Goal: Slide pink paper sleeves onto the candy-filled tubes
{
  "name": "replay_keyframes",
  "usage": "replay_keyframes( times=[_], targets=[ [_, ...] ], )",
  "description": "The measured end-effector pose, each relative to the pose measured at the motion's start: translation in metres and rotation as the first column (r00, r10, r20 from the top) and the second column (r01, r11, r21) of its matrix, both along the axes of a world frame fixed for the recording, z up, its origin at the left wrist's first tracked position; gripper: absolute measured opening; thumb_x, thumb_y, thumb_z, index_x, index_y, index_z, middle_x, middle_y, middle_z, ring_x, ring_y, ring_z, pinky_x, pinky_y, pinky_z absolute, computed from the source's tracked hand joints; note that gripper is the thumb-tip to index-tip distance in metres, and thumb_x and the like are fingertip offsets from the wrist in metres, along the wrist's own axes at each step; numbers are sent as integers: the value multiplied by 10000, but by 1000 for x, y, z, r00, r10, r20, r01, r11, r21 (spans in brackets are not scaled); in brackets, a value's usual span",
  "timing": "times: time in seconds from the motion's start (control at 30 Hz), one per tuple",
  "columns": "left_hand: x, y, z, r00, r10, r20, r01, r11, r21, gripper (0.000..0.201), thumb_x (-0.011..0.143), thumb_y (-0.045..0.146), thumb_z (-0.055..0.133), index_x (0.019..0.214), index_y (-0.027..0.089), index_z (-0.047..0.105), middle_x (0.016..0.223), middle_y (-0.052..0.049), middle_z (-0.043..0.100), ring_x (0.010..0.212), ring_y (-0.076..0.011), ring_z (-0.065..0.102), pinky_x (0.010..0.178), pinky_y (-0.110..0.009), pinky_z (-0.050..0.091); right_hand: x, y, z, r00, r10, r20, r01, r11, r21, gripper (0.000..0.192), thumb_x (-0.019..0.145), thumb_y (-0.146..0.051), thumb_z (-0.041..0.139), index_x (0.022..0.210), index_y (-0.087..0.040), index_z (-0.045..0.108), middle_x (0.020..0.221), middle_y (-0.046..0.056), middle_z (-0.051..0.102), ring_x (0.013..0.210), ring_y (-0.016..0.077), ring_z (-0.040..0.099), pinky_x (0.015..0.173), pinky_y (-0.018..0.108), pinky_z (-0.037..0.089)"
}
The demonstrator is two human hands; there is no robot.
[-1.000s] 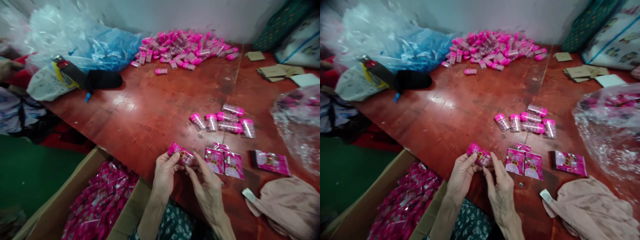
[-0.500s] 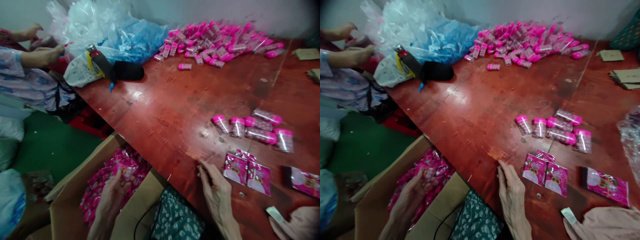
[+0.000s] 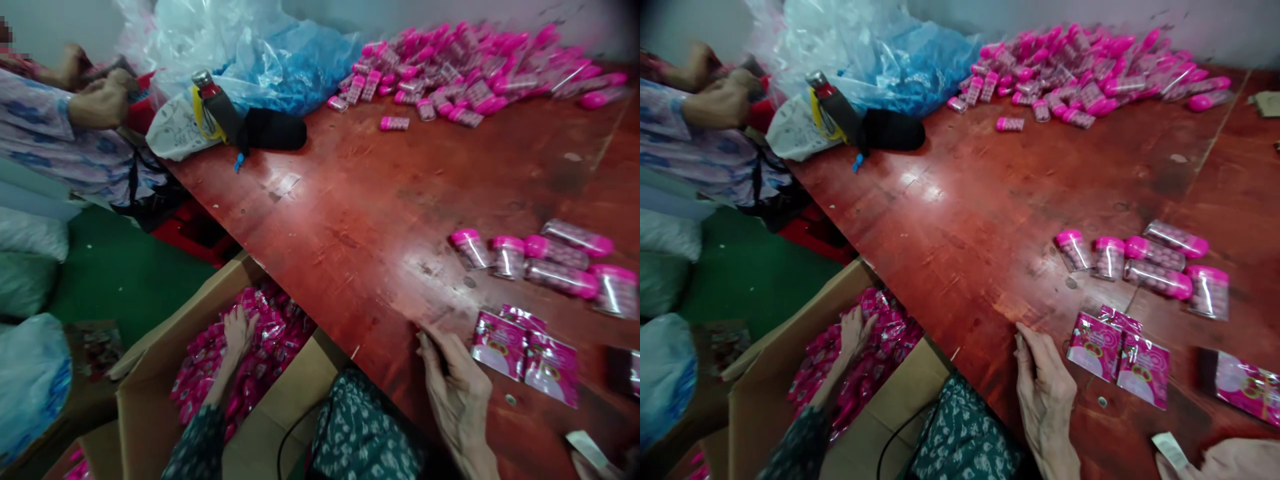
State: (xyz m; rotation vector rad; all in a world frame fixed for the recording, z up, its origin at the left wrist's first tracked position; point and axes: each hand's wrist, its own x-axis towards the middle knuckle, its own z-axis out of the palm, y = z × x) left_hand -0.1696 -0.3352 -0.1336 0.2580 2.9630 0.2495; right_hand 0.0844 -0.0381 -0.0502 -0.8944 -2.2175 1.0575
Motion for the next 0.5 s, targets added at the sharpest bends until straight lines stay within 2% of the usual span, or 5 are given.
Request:
replay_keyframes(
  times=[0.1,0.23,0.33,0.43,0.5],
  targets=[
    [-30,21,-29,998,-31,-54,24,993,-116,344,848,298,533,1165,165,514,1175,-99,543,975,-229,569,791,-441,486,0,0,1,1000,-8,7,7,999,32,236,867,-205,509,1078,-179,611,863,45,626,685,152,613,645,270,486],
    [-31,28,-51,991,-123,-52,110,973,-202,353,846,295,535,1175,168,510,1196,-101,532,996,-235,561,807,-452,478,0,0,1,999,-30,18,29,997,66,221,865,-205,522,1061,-168,615,853,40,623,677,141,604,640,254,471],
    [-18,10,-53,988,-149,-33,137,963,-231,404,847,312,530,1226,184,477,1290,-109,474,1110,-273,499,894,-518,411,-1,0,0,998,-47,38,42,994,104,220,867,-210,523,1057,-154,618,839,42,625,673,142,598,642,255,461],
    [-2,-17,-50,994,-107,-10,101,962,-255,484,880,327,447,1327,153,386,1438,-151,318,1311,-338,251,1007,-584,232,-2,0,2,996,-57,63,47,987,152,222,868,-220,519,1048,-145,624,811,40,631,645,140,595,625,257,448],
    [9,-34,-46,999,-47,2,46,961,-272,514,900,326,369,1364,107,335,1479,-187,223,1348,-350,139,1021,-578,191,-2,1,4,995,-65,74,53,986,159,220,867,-237,519,1033,-145,631,796,40,633,638,145,596,621,264,445]
  ],
)
